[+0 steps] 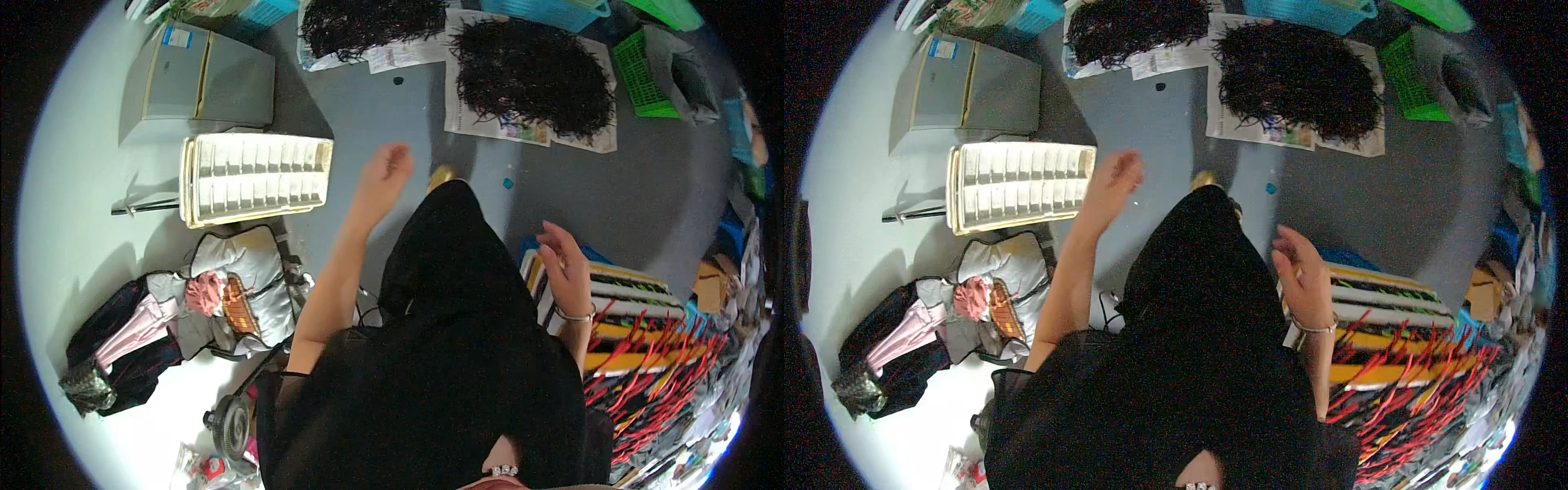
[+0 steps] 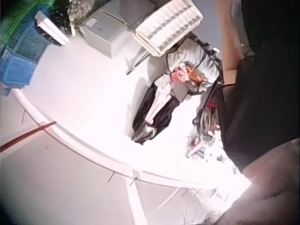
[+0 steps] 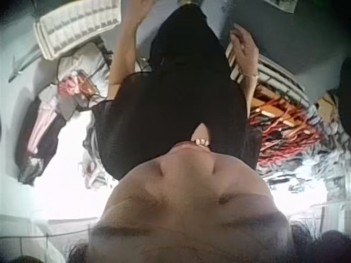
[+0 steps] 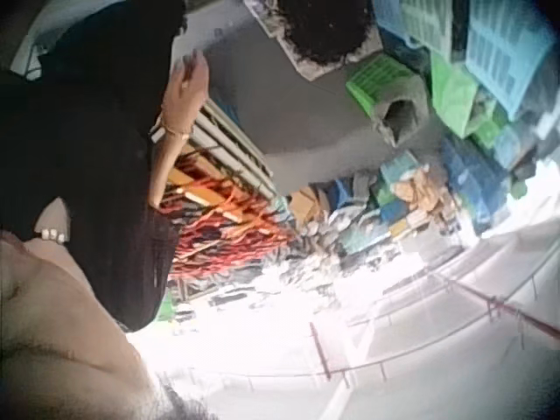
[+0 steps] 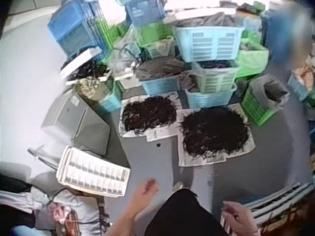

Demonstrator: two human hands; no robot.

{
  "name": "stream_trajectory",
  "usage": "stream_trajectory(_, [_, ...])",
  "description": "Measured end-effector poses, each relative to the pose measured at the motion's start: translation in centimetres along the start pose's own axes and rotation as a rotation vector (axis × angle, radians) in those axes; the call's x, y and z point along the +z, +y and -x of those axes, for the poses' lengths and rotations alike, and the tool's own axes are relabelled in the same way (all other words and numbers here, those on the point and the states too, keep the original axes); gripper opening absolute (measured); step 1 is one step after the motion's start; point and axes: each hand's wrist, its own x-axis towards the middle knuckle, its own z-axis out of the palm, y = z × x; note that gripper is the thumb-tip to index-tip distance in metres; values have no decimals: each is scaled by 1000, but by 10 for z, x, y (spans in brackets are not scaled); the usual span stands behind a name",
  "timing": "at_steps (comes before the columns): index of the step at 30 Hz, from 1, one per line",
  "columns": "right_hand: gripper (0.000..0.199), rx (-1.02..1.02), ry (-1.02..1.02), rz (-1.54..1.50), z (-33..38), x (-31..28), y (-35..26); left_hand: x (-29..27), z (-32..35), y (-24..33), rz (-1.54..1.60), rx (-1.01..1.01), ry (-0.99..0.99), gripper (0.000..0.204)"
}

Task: The person assembles sunglasses by inserting small metal pins into the frame using a hammer and a blue-handled tool. They repeatedly tap the pins into place, inspect the fit, and then move a tray of assembled units to a nearby table.

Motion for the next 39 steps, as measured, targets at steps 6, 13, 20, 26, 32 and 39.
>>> stream_trajectory(6, [37,71,-114,377,-69,-31,22,-13,-93,40,44,-209,63,32])
stream_trajectory(13, [35,217,83,216,-133,-87,9,103,-232,120,-129,116,-317,30])
stream_trajectory(20, [35,248,229,73,-177,-179,60,276,-261,173,-96,66,-776,31])
stream_trajectory(26, [37,212,483,49,-212,-322,159,467,-257,206,-275,-37,-1166,29])
stream_trajectory(32, [33,233,879,-41,-168,-505,186,657,-245,314,-714,648,-1275,34])
stream_trajectory(39, [29,416,1145,-345,-122,-631,266,853,-250,367,-489,645,-1228,33])
